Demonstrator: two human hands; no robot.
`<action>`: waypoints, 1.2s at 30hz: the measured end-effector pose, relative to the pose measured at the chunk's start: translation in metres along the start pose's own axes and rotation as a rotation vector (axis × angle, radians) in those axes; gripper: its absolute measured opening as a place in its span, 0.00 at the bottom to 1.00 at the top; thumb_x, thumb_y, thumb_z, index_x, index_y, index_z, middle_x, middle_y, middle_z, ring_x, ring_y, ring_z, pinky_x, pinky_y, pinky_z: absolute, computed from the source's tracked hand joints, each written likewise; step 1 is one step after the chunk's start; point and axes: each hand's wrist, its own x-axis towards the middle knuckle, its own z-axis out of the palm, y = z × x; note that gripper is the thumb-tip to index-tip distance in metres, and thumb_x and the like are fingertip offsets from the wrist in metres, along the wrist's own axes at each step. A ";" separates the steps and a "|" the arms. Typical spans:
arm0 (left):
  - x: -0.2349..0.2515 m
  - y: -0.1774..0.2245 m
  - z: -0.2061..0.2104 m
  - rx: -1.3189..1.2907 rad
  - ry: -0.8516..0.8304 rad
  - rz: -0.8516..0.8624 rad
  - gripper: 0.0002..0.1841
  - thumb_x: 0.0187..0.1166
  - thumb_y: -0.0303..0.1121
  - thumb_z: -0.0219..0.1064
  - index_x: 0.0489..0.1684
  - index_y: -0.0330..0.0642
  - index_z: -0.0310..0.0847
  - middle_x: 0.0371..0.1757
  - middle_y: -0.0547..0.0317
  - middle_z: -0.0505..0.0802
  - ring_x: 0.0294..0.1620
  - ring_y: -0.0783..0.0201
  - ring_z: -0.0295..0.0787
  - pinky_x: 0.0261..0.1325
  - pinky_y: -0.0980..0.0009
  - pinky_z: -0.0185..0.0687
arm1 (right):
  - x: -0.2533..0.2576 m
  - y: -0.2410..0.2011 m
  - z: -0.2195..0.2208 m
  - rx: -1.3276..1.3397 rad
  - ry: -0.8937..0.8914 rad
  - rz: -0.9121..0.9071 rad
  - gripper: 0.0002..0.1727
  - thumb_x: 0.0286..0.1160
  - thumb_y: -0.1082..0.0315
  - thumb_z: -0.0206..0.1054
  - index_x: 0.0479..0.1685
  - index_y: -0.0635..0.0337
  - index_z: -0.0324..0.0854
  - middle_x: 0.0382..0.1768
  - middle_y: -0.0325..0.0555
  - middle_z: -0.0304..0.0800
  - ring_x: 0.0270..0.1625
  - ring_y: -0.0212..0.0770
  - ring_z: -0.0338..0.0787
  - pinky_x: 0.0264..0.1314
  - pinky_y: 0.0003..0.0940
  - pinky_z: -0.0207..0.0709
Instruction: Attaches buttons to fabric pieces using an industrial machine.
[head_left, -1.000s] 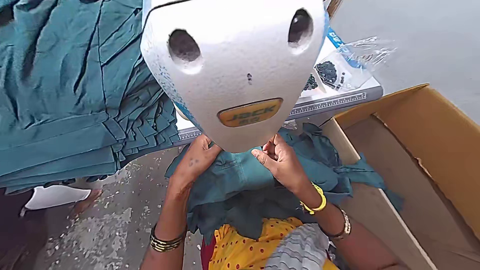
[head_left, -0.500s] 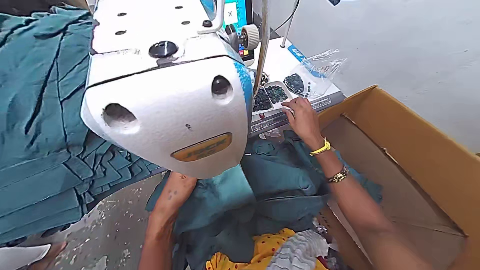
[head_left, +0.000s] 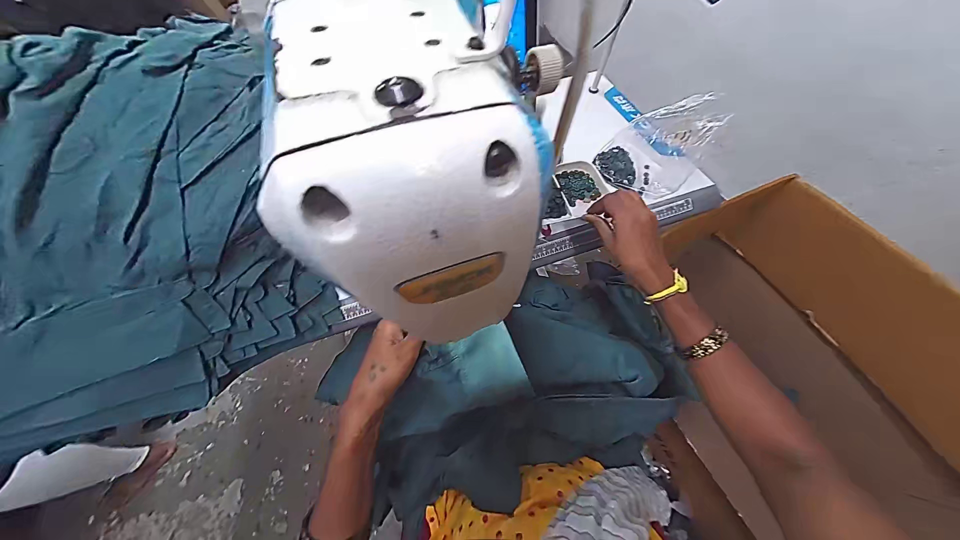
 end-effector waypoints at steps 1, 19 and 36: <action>-0.003 -0.002 0.003 0.076 0.042 0.049 0.09 0.84 0.30 0.62 0.52 0.35 0.82 0.39 0.68 0.88 0.42 0.85 0.83 0.50 0.83 0.79 | 0.000 -0.012 -0.004 0.053 0.014 0.001 0.09 0.81 0.69 0.69 0.46 0.69 0.85 0.43 0.62 0.89 0.47 0.61 0.90 0.51 0.58 0.83; -0.092 -0.041 -0.090 0.061 0.201 0.349 0.04 0.85 0.27 0.59 0.44 0.47 0.79 0.40 0.90 0.86 0.41 0.95 0.81 0.47 0.90 0.81 | 0.036 -0.003 -0.013 -0.041 -0.148 0.214 0.15 0.82 0.75 0.65 0.63 0.63 0.87 0.58 0.68 0.85 0.61 0.69 0.87 0.62 0.66 0.78; -0.087 -0.058 -0.079 0.181 0.229 0.355 0.13 0.85 0.43 0.63 0.42 0.42 0.83 0.34 0.78 0.88 0.34 0.93 0.81 0.40 0.92 0.79 | 0.010 -0.043 -0.011 0.222 -0.053 -0.025 0.07 0.78 0.72 0.70 0.46 0.69 0.86 0.40 0.59 0.90 0.41 0.56 0.91 0.48 0.54 0.83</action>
